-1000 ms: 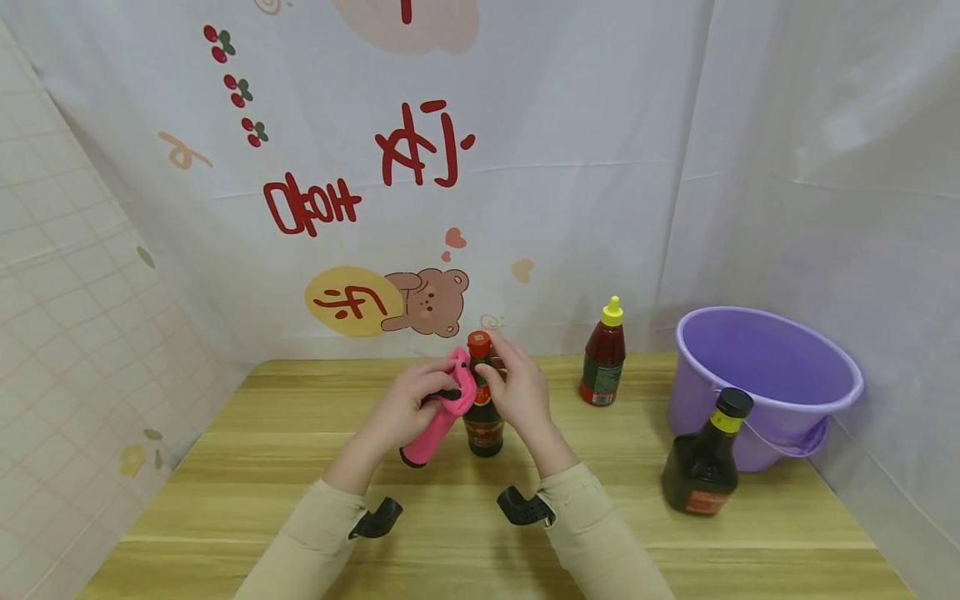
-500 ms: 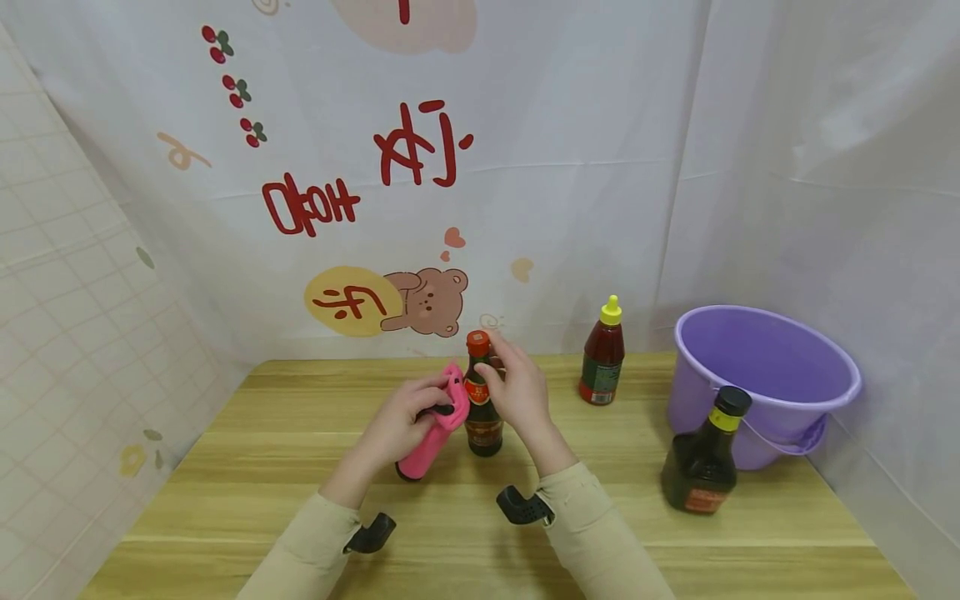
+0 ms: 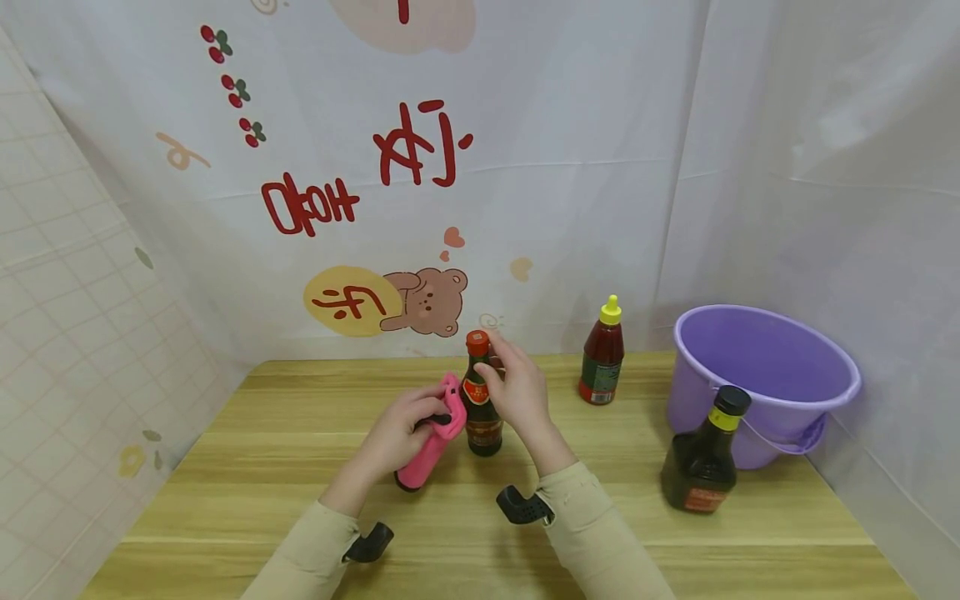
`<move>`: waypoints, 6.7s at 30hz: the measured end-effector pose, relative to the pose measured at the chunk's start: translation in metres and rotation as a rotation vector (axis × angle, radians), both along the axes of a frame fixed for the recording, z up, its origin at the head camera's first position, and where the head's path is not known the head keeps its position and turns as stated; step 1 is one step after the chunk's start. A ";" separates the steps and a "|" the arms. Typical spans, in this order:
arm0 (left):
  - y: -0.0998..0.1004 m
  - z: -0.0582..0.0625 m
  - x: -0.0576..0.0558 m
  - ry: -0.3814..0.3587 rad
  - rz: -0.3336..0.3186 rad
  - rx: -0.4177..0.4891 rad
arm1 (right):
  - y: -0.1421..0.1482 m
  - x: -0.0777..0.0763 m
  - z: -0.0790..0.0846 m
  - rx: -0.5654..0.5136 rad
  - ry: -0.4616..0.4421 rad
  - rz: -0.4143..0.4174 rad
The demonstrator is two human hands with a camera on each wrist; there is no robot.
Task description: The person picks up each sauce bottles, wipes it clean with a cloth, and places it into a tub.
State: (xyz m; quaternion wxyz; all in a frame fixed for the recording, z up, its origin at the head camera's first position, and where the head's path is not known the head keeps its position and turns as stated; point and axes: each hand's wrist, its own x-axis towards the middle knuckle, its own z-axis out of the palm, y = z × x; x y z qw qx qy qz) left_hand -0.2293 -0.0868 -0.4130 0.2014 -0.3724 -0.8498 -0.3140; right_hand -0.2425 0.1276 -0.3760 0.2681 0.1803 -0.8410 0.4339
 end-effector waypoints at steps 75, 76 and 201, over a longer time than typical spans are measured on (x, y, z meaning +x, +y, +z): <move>-0.009 -0.019 -0.005 -0.084 0.059 -0.335 | 0.010 -0.005 0.010 -0.047 -0.123 0.153; -0.011 -0.018 -0.004 -0.077 0.059 -0.329 | 0.010 -0.005 0.012 -0.049 -0.130 0.157; 0.052 -0.010 0.029 0.029 0.016 0.121 | 0.307 0.049 0.172 -0.010 0.055 -0.512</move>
